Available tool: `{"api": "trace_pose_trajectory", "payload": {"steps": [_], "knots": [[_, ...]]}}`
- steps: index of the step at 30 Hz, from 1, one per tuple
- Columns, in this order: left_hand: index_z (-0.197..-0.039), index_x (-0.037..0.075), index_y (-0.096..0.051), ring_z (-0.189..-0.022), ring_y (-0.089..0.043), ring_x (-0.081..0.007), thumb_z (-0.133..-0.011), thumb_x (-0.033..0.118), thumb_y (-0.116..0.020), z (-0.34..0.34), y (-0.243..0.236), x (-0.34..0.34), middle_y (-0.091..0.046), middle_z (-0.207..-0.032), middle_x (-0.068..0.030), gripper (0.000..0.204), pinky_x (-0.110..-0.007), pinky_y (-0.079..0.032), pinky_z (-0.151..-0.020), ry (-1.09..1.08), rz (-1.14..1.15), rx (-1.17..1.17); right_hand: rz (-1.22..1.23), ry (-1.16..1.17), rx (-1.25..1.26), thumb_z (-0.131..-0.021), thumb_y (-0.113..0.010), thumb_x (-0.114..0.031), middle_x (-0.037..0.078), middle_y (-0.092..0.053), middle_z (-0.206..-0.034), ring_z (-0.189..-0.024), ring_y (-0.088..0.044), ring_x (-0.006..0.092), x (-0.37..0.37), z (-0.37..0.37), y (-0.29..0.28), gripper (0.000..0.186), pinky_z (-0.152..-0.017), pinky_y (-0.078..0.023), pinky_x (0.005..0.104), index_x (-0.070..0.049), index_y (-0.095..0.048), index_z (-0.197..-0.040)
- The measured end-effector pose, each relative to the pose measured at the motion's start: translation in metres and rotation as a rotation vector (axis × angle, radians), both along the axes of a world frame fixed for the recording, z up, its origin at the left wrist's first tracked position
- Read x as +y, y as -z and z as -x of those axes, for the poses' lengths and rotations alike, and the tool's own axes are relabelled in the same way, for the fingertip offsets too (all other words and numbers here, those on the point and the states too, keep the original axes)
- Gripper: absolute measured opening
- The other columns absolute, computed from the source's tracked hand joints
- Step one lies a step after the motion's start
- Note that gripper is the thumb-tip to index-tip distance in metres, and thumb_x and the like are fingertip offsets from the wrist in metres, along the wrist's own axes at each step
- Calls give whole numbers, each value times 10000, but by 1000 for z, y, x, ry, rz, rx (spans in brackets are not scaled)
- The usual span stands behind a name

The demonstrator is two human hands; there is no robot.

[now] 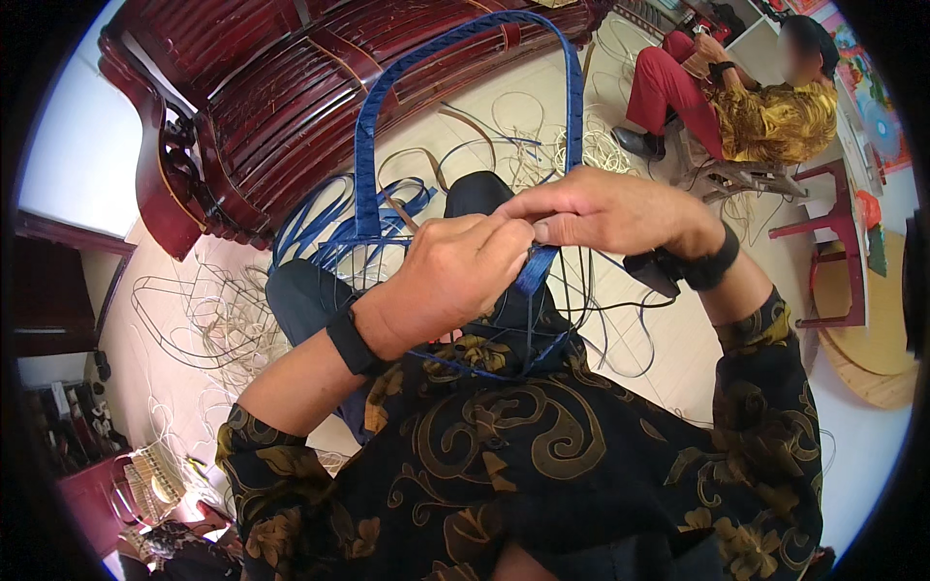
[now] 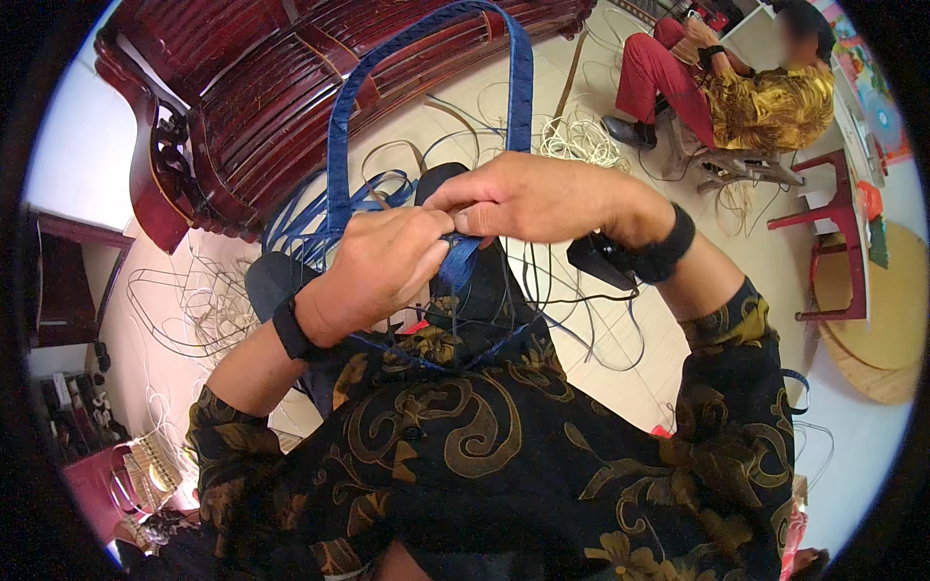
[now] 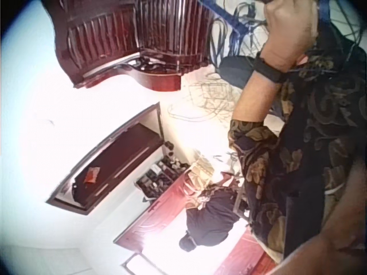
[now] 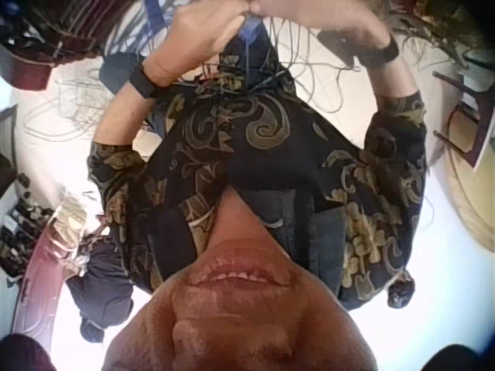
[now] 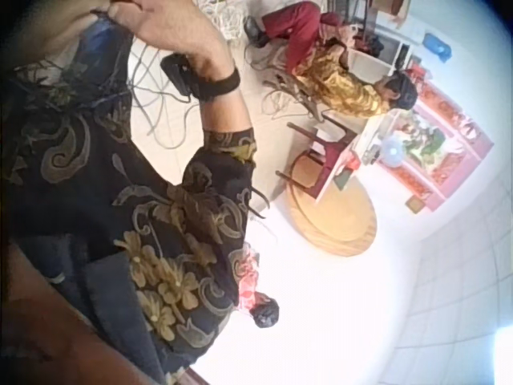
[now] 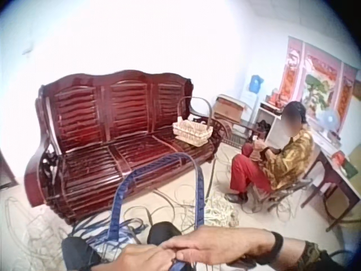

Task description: The person weaves blue plastic straps around a wire basket frame, pulling the straps through the wire mesh and wrapping them around the frame edges.

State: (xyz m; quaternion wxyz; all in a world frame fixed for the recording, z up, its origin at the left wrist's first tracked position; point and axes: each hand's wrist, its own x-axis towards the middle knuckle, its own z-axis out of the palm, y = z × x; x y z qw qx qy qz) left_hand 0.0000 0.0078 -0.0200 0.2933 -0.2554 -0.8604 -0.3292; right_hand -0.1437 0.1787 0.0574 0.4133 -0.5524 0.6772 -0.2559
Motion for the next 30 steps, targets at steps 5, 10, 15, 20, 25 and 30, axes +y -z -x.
{"api": "trace_pose_trajectory", "payload": {"steps": [5, 10, 15, 20, 25, 30], "knots": [[-956, 45, -616, -677, -653, -299, -815, 15, -665, 2, -1, 0, -645, -790, -110, 152, -383, -496, -594, 3, -67, -79, 373, 88, 232, -898, -666, -131, 173, -687, -1032, -973, -663, 355, 30, -23, 7, 337, -842, -524, 405, -39, -614, -1219], [-922, 32, -614, -644, -638, -310, -805, -2, -648, 1, -6, 2, -627, -743, -127, 127, -382, -492, -591, 34, -117, -131, 495, 228, 864, -755, -703, -15, 95, -690, -954, -880, -649, 294, 46, -46, 21, 315, -789, -504, 402, -59, -668, -1065], [-923, 30, -611, -633, -629, -312, -811, 6, -643, 3, -2, 1, -607, -717, -133, 119, -381, -486, -583, 30, -107, -110, 423, 125, 580, -804, -716, -202, 88, -660, -858, -857, -645, 266, 48, -105, -19, 228, -723, -520, 390, -64, -670, -979], [-932, 44, -614, -613, -612, -316, -817, 8, -644, 2, -2, -1, -585, -697, -138, 125, -390, -476, -571, 31, -161, -91, 510, 140, 263, -958, -626, -240, 130, -677, -909, -869, -666, 305, 48, -105, -4, 213, -706, -570, 373, -35, -684, -967], [-908, 33, -544, -654, -627, -346, -818, 9, -627, -2, -4, 1, -592, -722, -135, 124, -427, -502, -588, 37, -106, -74, 234, 613, 262, -908, -696, -188, 117, -603, -687, -557, -565, 294, 48, -102, 12, 210, -543, -459, 363, -16, -614, -821], [-907, 46, -602, -629, -623, -311, -822, 24, -644, -4, -2, 2, -601, -714, -132, 98, -391, -472, -567, 3, -114, -86, 399, 695, 483, -816, -773, -158, 150, -634, -861, -709, -604, 301, 40, -90, 25, 259, -634, -490, 368, -6, -613, -953]]}}
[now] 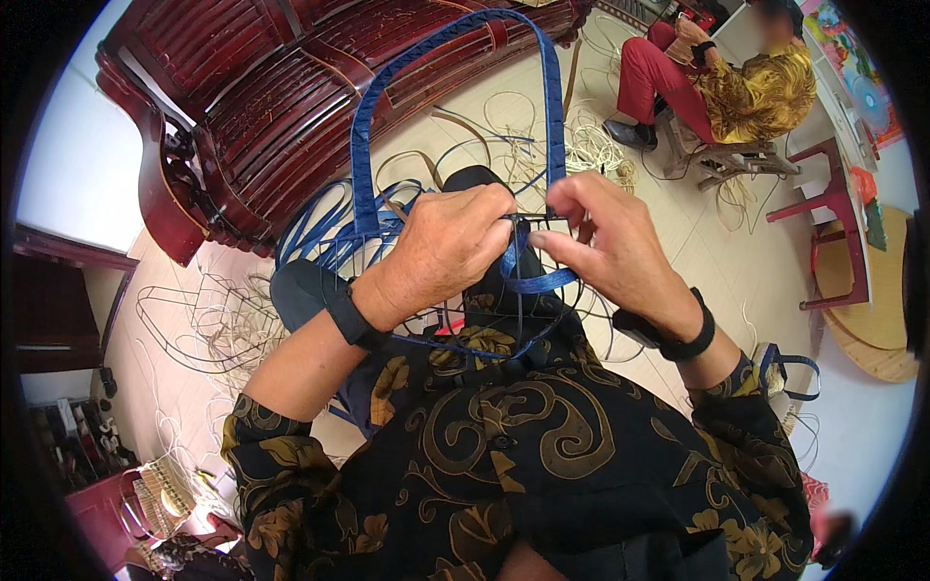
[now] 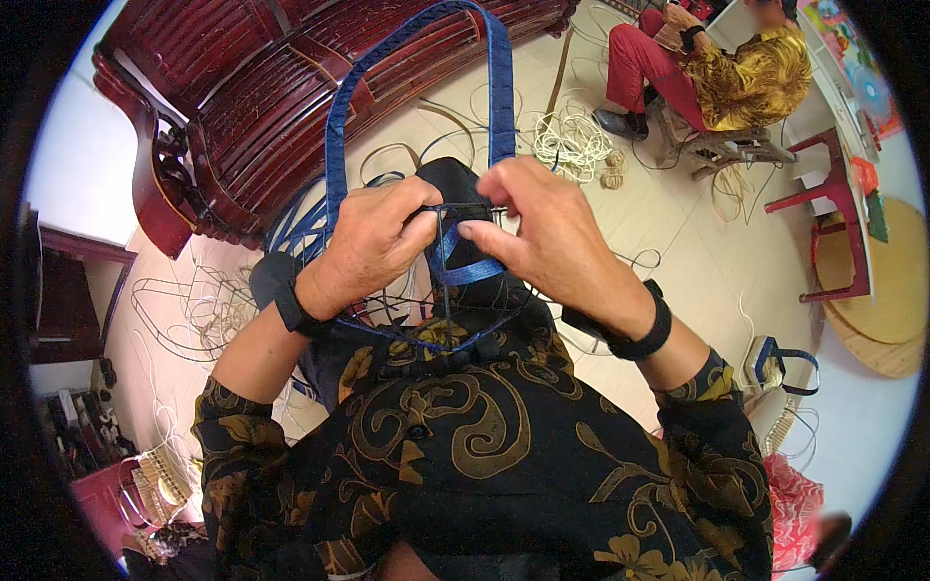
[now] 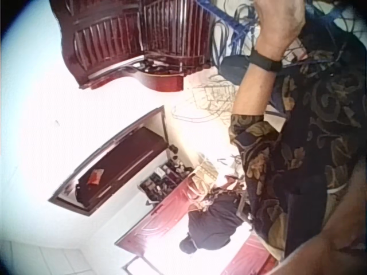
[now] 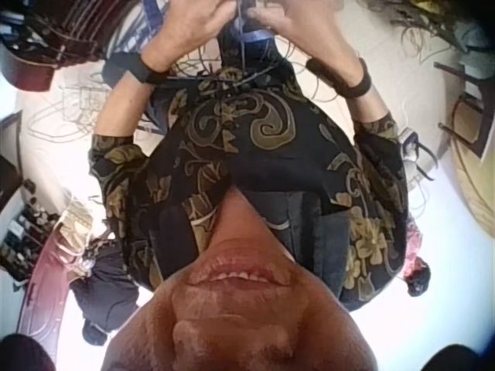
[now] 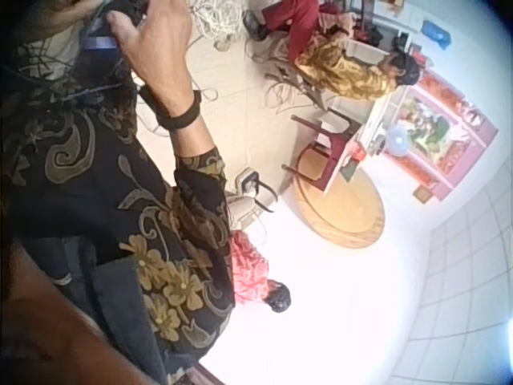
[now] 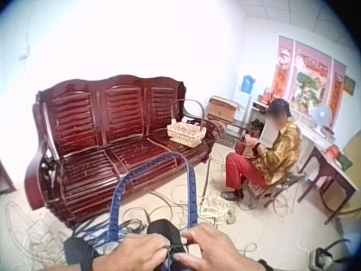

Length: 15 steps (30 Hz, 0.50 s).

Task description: The person weaves blue plastic straps around a wire basket frame, pulling the straps through the wire mesh and wrapping them around the frame edges.

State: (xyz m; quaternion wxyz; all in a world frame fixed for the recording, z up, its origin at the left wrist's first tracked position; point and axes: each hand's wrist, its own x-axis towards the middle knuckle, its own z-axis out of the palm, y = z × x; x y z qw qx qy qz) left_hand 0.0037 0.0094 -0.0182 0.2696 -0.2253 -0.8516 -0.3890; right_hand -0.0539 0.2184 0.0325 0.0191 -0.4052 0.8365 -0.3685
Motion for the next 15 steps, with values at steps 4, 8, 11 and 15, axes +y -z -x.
{"api": "trace_pose_trajectory", "payload": {"steps": [4, 8, 11, 15], "knots": [[-915, 41, -611, -641, -632, -317, -826, 33, -644, 0, 1, 2, -603, -721, -133, 96, -390, -483, -577, 7, 13, 32, 0, -210, 254, -781, -719, -155, 188, -645, -954, -903, -620, 367, -14, 17, 11, 354, -789, -504, 444, 14, -627, -1078], [-970, 12, -557, -720, -654, -330, -818, -16, -628, -1, 0, 2, -625, -816, -129, 170, -398, -532, -644, 10, 39, 71, -27, -323, 101, -746, -621, -49, 188, -669, -1006, -942, -628, 383, -20, 32, 14, 350, -864, -506, 427, 11, -635, -1090], [-1015, 15, -613, -670, -675, -301, -804, -13, -670, -1, 2, 3, -668, -804, -144, 220, -373, -528, -616, -40, -1, 41, -133, -451, 21, -717, -573, 1, 196, -667, -975, -967, -630, 404, -22, 40, 2, 375, -866, -512, 434, 33, -629, -1086], [-1018, 17, -607, -625, -657, -287, -773, -46, -683, 0, 7, 6, -672, -786, -131, 264, -370, -518, -580, -27, 15, 96, -154, -628, -179, -735, -570, -24, 211, -638, -915, -899, -618, 415, -24, 60, -3, 293, -793, -498, 443, 28, -627, -1018]]}}
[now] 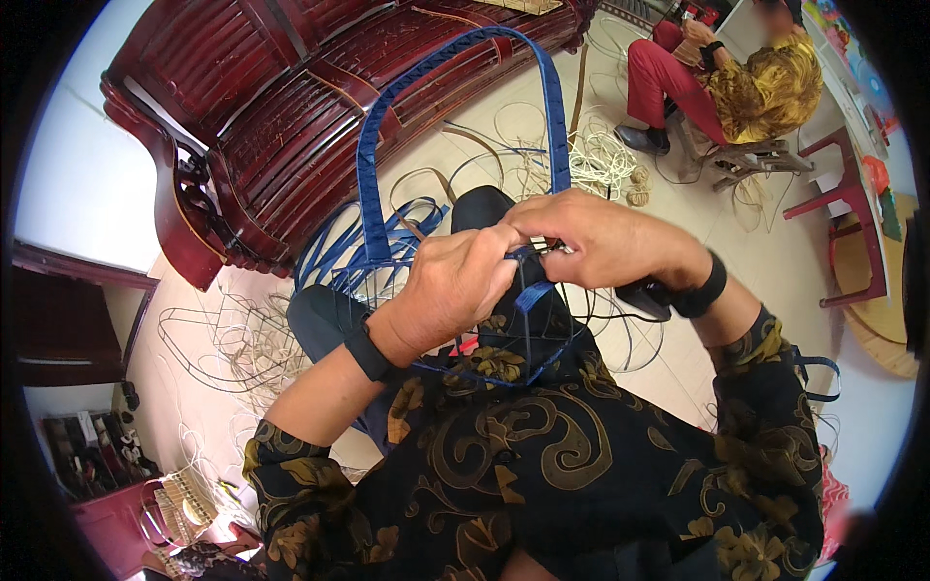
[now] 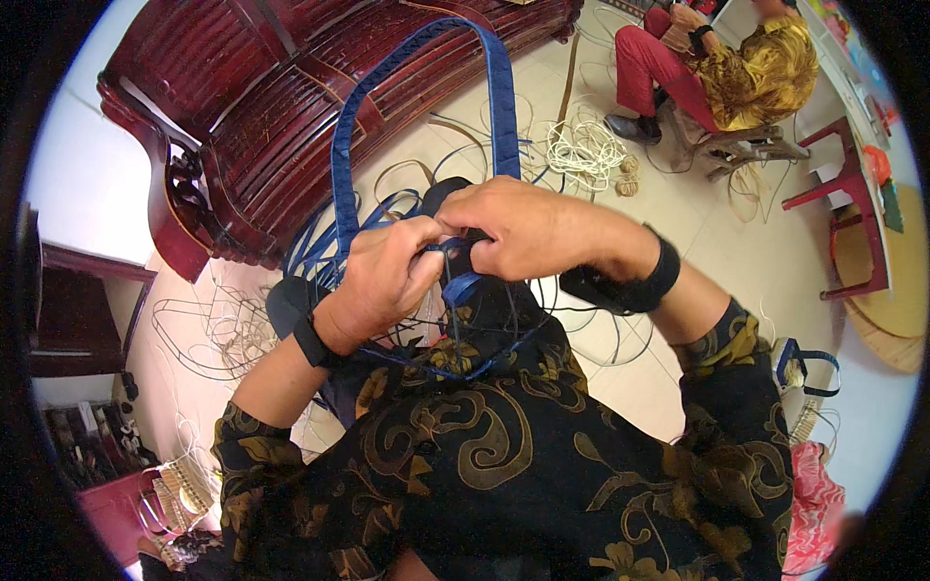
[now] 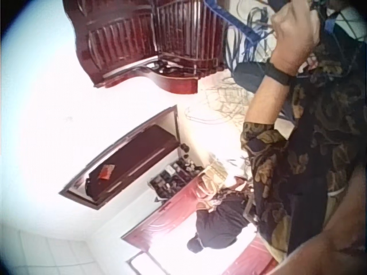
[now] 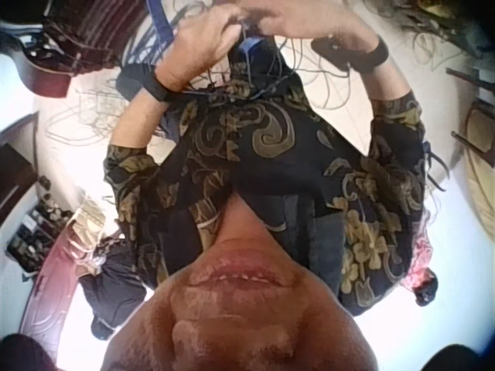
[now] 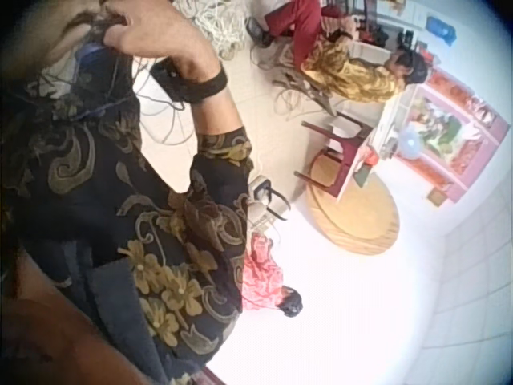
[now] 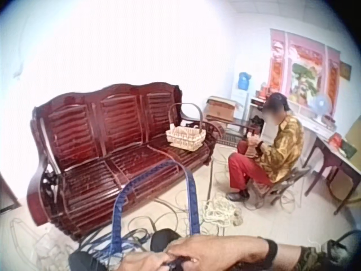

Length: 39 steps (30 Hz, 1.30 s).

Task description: The person weaves blue plastic straps around a wire basket frame, pulling the straps through the wire mesh and wrapping them around the frame edges.

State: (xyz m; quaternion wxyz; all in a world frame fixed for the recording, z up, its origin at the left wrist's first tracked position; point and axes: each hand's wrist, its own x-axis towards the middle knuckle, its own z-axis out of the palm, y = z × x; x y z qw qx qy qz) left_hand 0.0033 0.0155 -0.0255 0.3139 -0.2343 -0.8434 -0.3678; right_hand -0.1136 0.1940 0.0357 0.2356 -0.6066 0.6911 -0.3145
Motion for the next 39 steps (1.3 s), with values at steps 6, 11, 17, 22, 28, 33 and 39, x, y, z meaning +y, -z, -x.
{"api": "trace_pose_trajectory", "payload": {"steps": [6, 11, 17, 22, 28, 33, 39], "knots": [[-1035, 8, -603, -636, -655, -279, -749, -43, -698, 2, 1, 3, -672, -799, -124, 306, -366, -512, -570, 15, 115, 27, -357, -259, -183, -900, -534, -166, 125, -661, -871, -802, -607, 238, -10, 40, -12, 274, -745, -475, 372, 9, -652, -1075], [-1002, 22, -594, -655, -652, -291, -744, -35, -706, -2, 0, 4, -650, -774, -126, 287, -380, -511, -595, -18, 120, 28, -544, -401, -187, -966, -583, -206, 53, -637, -844, -810, -589, 192, -28, 56, -16, 211, -738, -464, 344, -19, -653, -1033], [-1039, 19, -571, -635, -650, -287, -749, -34, -720, 0, 6, 2, -645, -755, -118, 331, -361, -501, -588, -50, 25, -36, -119, -325, -9, -954, -608, -149, 119, -623, -989, -853, -611, 267, -13, 52, -18, 164, -765, -481, 380, 13, -605, -978], [-1092, 7, -557, -659, -660, -256, -772, -14, -727, 0, 6, 3, -680, -774, -118, 363, -319, -504, -625, 2, -59, -84, -35, -216, -125, -942, -609, -195, 94, -605, -954, -890, -591, 272, 2, 46, -17, 192, -800, -467, 387, -3, -616, -924], [-1154, -4, -561, -731, -661, -151, -891, 106, -685, -2, -24, -10, -705, -798, -72, 310, -267, -480, -715, 186, -322, -642, 44, -165, -134, -923, -626, -228, 80, -574, -848, -827, -562, 259, 13, 44, -16, 236, -744, -454, 372, -9, -601, -840], [-1108, -13, -648, -694, -648, -121, -937, 112, -661, 8, -23, -14, -675, -782, -43, 212, -258, -489, -647, 326, -324, -688, 174, -184, -72, -899, -656, -212, 83, -565, -825, -821, -556, 275, 12, 38, -17, 227, -738, -451, 388, -12, -592, -814], [-1078, 17, -699, -677, -649, -104, -927, 90, -679, 12, -18, -14, -697, -798, -55, 169, -246, -488, -623, 383, -386, -648, 64, -167, -207, -869, -725, -191, 92, -633, -911, -898, -575, 270, 21, 40, -29, 245, -817, -450, 377, -15, -587, -772]]}}
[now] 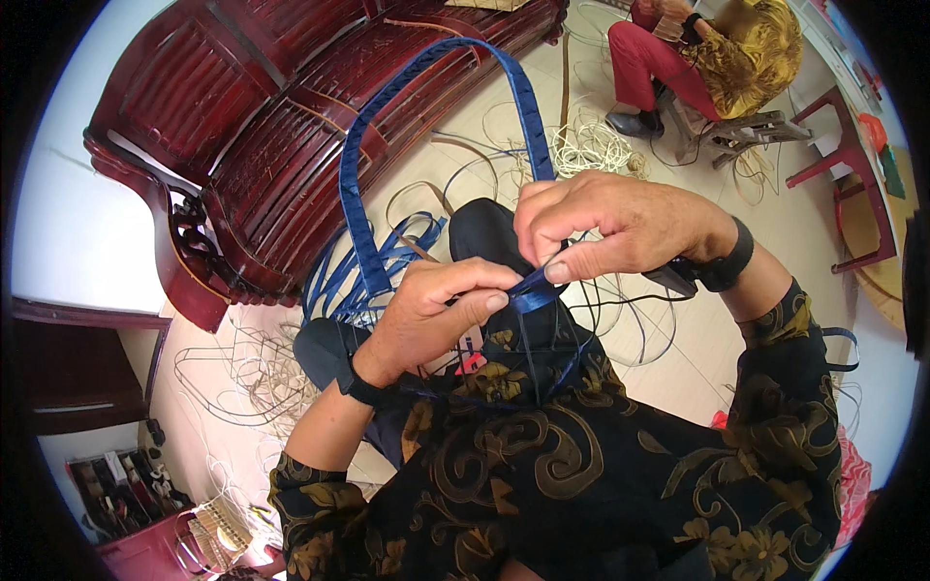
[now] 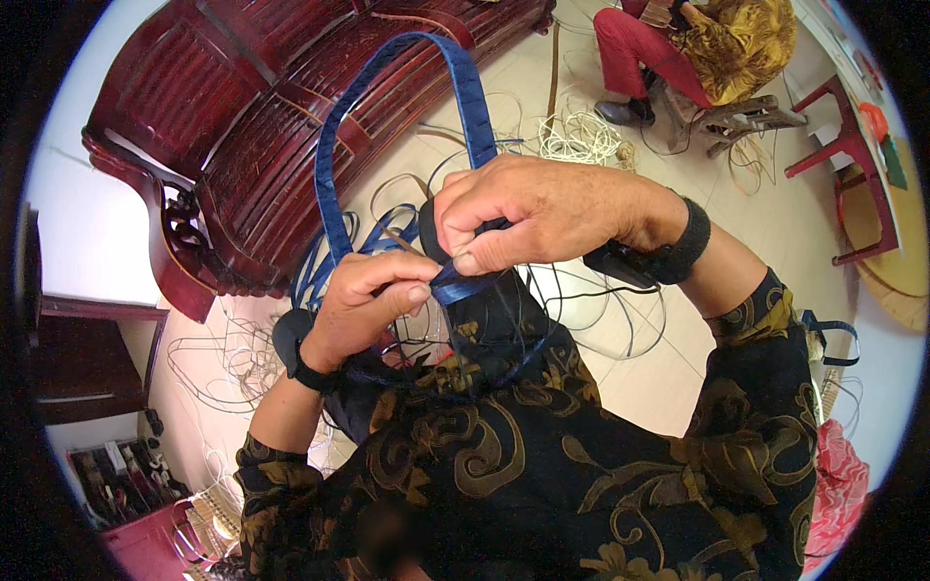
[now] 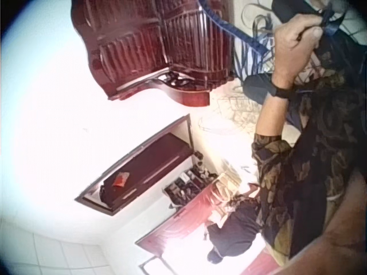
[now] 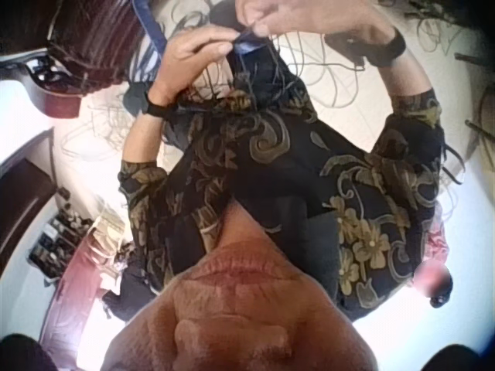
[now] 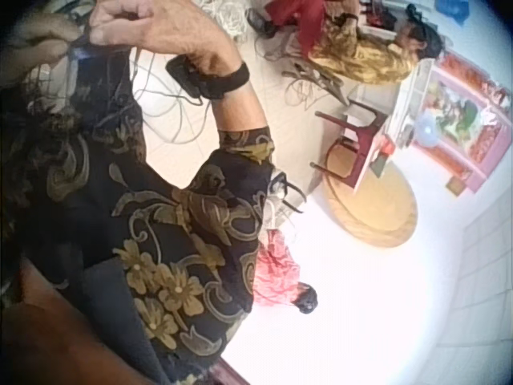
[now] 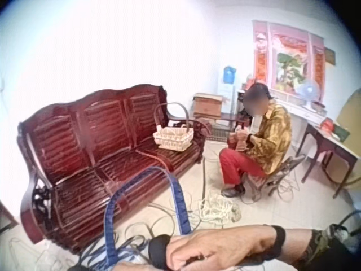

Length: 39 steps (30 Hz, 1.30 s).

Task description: The person weaves blue plastic straps around a wire basket frame, pulling the straps through the wire mesh and wrapping them around the frame edges.

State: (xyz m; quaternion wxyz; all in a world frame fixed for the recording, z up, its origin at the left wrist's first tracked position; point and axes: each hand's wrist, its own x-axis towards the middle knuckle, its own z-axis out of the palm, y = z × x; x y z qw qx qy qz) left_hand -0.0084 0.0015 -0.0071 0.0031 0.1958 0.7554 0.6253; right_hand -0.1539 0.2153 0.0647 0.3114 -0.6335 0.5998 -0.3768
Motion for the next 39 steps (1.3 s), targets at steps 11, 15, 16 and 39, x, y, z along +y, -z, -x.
{"api": "trace_pose_trajectory", "payload": {"steps": [11, 15, 16, 39], "knots": [[-1009, 10, -722, -689, -606, -52, -926, 122, -703, -10, -17, 0, -679, -776, -21, 141, -192, -459, -608, -16, -178, -390, 156, 79, 312, -781, -783, -197, 97, -667, -987, -952, -645, 304, -23, 11, 21, 287, -809, -502, 397, -29, -562, -856], [-994, -6, -718, -689, -607, -60, -909, 98, -698, -17, -19, 2, -677, -780, -25, 135, -197, -454, -609, -129, -77, -437, 151, 53, 265, -761, -784, -225, 140, -646, -866, -851, -640, 317, -24, 12, 27, 292, -743, -481, 415, -33, -611, -898], [-976, -17, -715, -672, -595, -68, -896, 76, -700, -22, -21, 1, -680, -778, -35, 124, -203, -443, -594, -150, -85, -426, 113, 66, 286, -783, -766, -209, 95, -638, -837, -818, -634, 317, -27, 8, 27, 250, -769, -477, 405, -54, -591, -875], [-957, -22, -711, -606, -577, -98, -881, 57, -731, -23, -7, 1, -690, -758, -78, 112, -223, -442, -562, -119, -380, -464, -211, 229, 845, -730, -649, -207, 54, -695, -856, -967, -612, 273, -55, -22, 42, 136, -1024, -351, 475, -130, -753, -773]]}}
